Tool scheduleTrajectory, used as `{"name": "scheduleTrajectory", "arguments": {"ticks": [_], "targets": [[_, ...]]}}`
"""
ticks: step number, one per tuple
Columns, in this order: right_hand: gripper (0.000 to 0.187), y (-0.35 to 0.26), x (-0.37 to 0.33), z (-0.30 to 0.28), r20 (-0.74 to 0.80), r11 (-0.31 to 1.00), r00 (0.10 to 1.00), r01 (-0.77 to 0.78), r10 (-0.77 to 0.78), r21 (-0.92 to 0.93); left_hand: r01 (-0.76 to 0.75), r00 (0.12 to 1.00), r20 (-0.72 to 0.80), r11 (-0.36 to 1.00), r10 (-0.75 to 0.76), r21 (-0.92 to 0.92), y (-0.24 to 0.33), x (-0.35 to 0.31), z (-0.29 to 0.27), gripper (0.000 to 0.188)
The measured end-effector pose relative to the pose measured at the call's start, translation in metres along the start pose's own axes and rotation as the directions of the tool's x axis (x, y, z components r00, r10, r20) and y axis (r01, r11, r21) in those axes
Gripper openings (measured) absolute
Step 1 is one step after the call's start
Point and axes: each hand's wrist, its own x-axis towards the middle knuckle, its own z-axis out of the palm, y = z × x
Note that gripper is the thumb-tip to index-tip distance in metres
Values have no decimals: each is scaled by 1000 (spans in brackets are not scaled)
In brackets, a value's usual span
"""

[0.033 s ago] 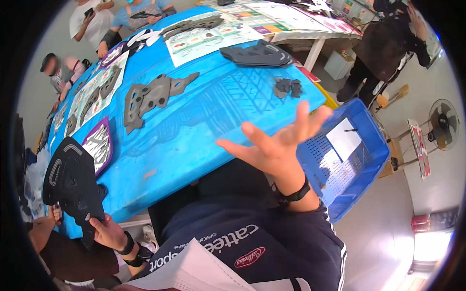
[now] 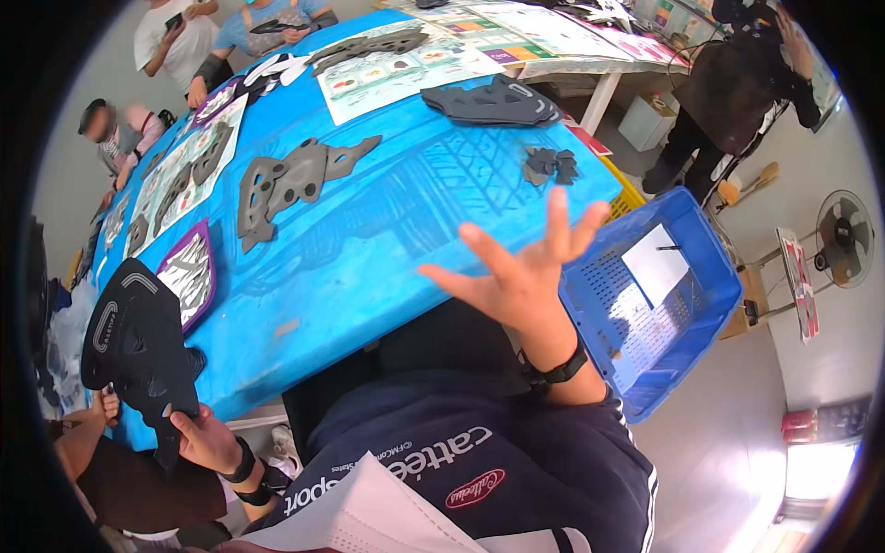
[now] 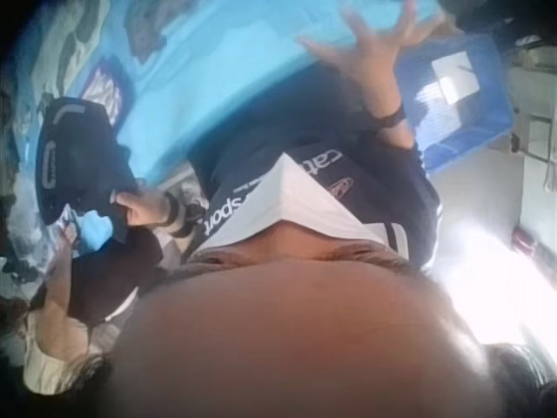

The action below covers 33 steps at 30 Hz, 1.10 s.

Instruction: The person holds a dark grey foam shoe component and applies white adhesive strips to specific sections of it by hand, pressing them down to ensure they stick.

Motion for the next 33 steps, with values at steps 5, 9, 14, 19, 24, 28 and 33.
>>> {"name": "scheduleTrajectory", "arguments": {"ticks": [5,9,14,19,24,28,33], "targets": [[83,15,-27,18,258,962,927,-270,273,-48,24,1000,2,995,-24,92,-1,0,0,33],[82,12,-3,4,93,965,964,-254,248,63,35,999,29,999,-35,-16,-1,-5,-2,33],[85,-11,58,-14,264,804,887,-457,379,381,31,996,81,996,-24,-83,1,-3,-5,31],[88,-49,146,-8,330,664,941,-294,75,687,-5,1000,-20,999,6,40,2,-4,2,31],[95,-126,224,43,488,605,827,-244,-278,758,-27,999,23,1000,27,-16,9,-1,8,29],[88,-101,218,31,428,536,896,-306,-118,787,-41,998,53,999,40,11,11,4,-3,30],[73,15,166,-47,471,382,850,-527,236,759,-6,999,-47,999,8,42,8,6,-15,33]]}}
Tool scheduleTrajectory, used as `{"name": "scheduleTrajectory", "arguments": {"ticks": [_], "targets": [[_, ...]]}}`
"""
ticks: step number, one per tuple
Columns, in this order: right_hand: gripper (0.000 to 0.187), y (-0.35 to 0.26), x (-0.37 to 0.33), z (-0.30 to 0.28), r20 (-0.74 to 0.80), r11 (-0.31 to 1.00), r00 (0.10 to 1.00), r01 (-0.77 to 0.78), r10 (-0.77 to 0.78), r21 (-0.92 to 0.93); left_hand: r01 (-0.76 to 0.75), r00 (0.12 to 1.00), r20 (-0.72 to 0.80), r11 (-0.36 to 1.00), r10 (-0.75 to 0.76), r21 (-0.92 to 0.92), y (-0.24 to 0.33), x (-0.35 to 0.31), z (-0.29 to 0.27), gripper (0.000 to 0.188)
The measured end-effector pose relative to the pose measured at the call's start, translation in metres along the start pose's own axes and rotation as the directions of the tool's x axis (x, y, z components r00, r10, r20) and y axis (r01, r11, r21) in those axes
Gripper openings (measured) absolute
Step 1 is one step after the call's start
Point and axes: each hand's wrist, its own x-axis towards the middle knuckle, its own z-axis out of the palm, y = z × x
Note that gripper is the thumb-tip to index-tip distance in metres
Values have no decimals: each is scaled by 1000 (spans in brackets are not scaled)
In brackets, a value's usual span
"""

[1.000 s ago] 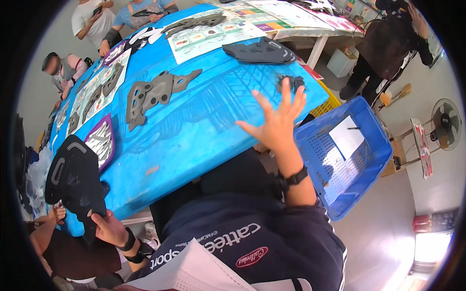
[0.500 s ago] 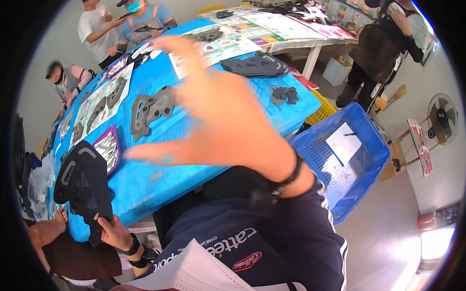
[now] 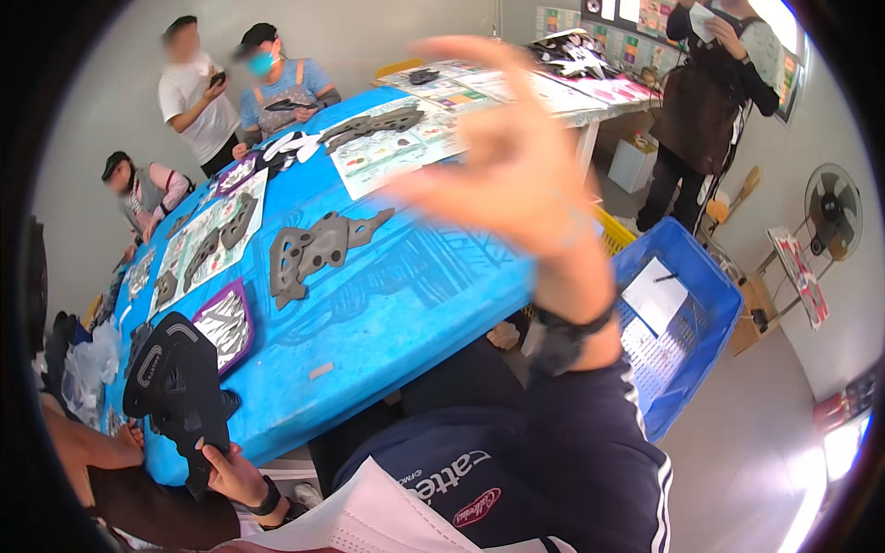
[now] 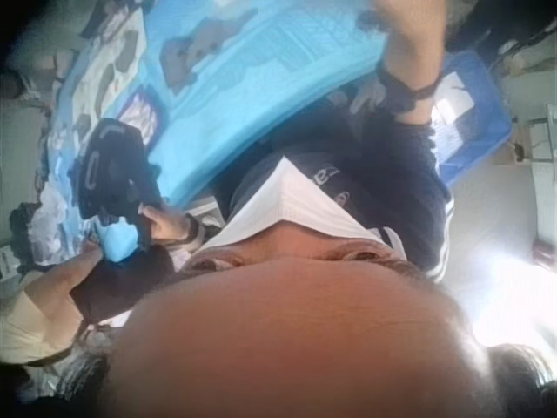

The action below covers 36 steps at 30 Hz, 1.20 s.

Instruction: The person holds a dark grey foam shoe component and applies white adhesive strips to specific sections of it by hand, pressing them down to ensure they stick.

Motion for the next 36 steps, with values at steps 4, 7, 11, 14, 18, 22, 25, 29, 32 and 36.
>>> {"name": "scheduleTrajectory", "arguments": {"ticks": [4,7,11,14,18,22,25,29,32,36], "targets": [[52,11,-9,-61,-563,960,824,96,72,264,41,999,23,998,-42,45,-2,-5,7,34],[60,3,-25,-71,-199,723,896,439,-397,534,47,995,88,999,-48,4,-1,-8,18,38],[74,5,-36,-54,-183,693,857,500,-482,519,-6,997,81,1000,5,6,3,-10,23,39],[88,8,-38,-37,-132,628,843,484,-521,609,-19,998,66,999,16,49,8,-11,19,39],[102,17,-52,-23,-114,554,853,426,-509,716,10,994,110,998,-16,55,11,-10,12,33],[109,38,-83,-14,-133,520,888,373,-441,768,-10,994,106,997,1,82,5,-9,10,34],[111,51,-98,-1,-141,509,931,306,-336,805,19,992,121,997,-28,74,-2,-12,10,34],[112,38,-96,4,-209,500,963,267,-170,824,58,997,43,989,-65,138,-5,-17,11,34],[106,12,-83,-39,-433,435,809,582,-398,687,45,993,109,998,-49,37,-9,-17,17,33],[101,2,-87,-78,-441,514,750,659,-493,548,93,985,139,994,-101,63,-11,-17,20,33]]}}
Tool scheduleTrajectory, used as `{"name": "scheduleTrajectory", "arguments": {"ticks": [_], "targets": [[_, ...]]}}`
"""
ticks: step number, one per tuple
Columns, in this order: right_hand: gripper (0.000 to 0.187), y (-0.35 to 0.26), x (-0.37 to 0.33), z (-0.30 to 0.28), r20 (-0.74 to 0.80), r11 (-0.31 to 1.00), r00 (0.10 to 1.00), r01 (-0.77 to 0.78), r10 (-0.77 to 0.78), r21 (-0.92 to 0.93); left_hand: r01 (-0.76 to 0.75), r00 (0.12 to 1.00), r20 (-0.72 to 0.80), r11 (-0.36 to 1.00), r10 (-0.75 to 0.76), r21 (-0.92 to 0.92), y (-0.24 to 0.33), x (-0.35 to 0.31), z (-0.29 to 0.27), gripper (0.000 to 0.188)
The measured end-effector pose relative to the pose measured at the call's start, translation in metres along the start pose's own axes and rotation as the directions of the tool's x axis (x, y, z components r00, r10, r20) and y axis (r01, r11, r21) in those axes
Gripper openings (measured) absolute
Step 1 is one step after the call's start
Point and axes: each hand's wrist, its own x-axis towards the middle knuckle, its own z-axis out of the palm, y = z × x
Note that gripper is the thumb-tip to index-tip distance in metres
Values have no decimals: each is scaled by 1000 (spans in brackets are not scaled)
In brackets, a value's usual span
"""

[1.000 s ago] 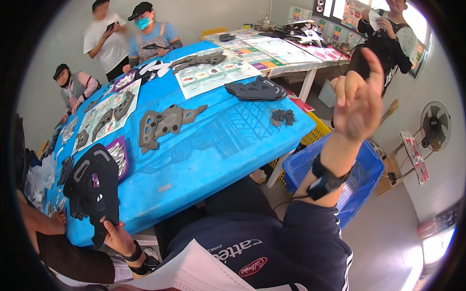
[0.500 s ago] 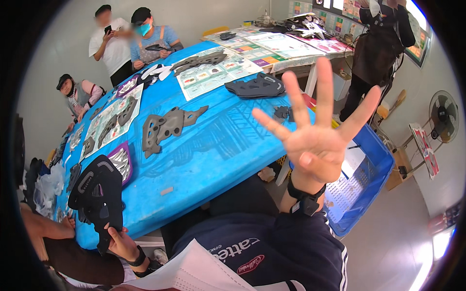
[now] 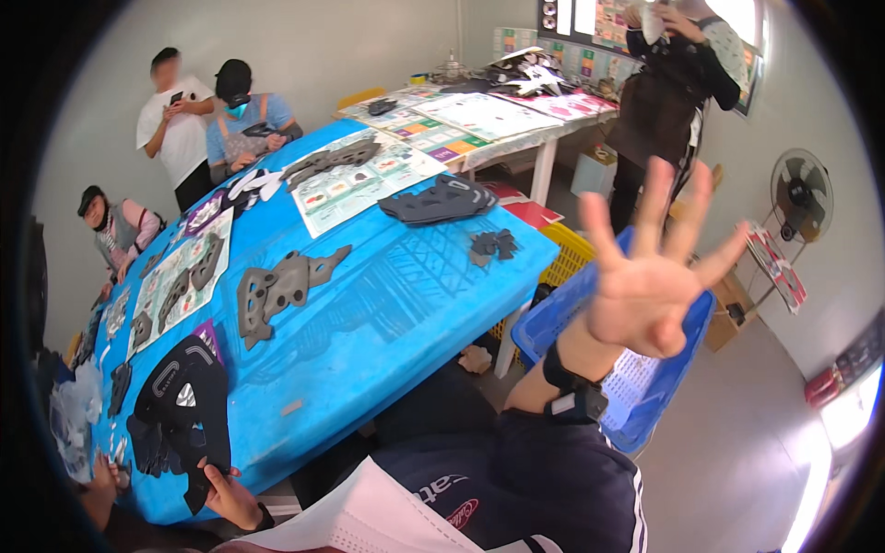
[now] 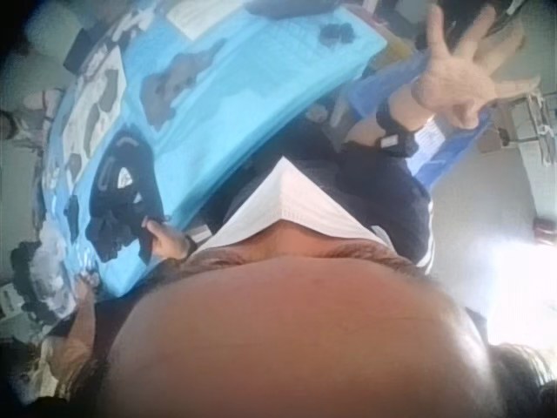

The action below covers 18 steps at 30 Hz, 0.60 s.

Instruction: The person holds a dark grey foam shoe component and applies white adhesive strips to specific sections of it by hand, pressing them down to ensure they stick.

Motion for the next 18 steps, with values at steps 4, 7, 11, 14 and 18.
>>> {"name": "scheduleTrajectory", "arguments": {"ticks": [4,7,11,14,18], "targets": [[99,14,-25,9,-9,993,993,-119,119,18,58,998,-21,998,-57,34,-1,-1,-1,36],[99,25,-46,44,-49,884,998,18,-46,-467,29,999,-22,999,-28,45,2,-2,-4,37],[93,33,-39,68,119,944,993,28,12,-330,-1,1000,-20,992,4,127,8,0,-2,37],[88,44,-22,57,311,989,949,-93,54,114,-6,998,-66,993,14,121,8,-1,0,37],[78,59,-13,36,220,844,966,-227,134,486,-13,999,-49,990,20,138,8,-4,-5,40]]}}
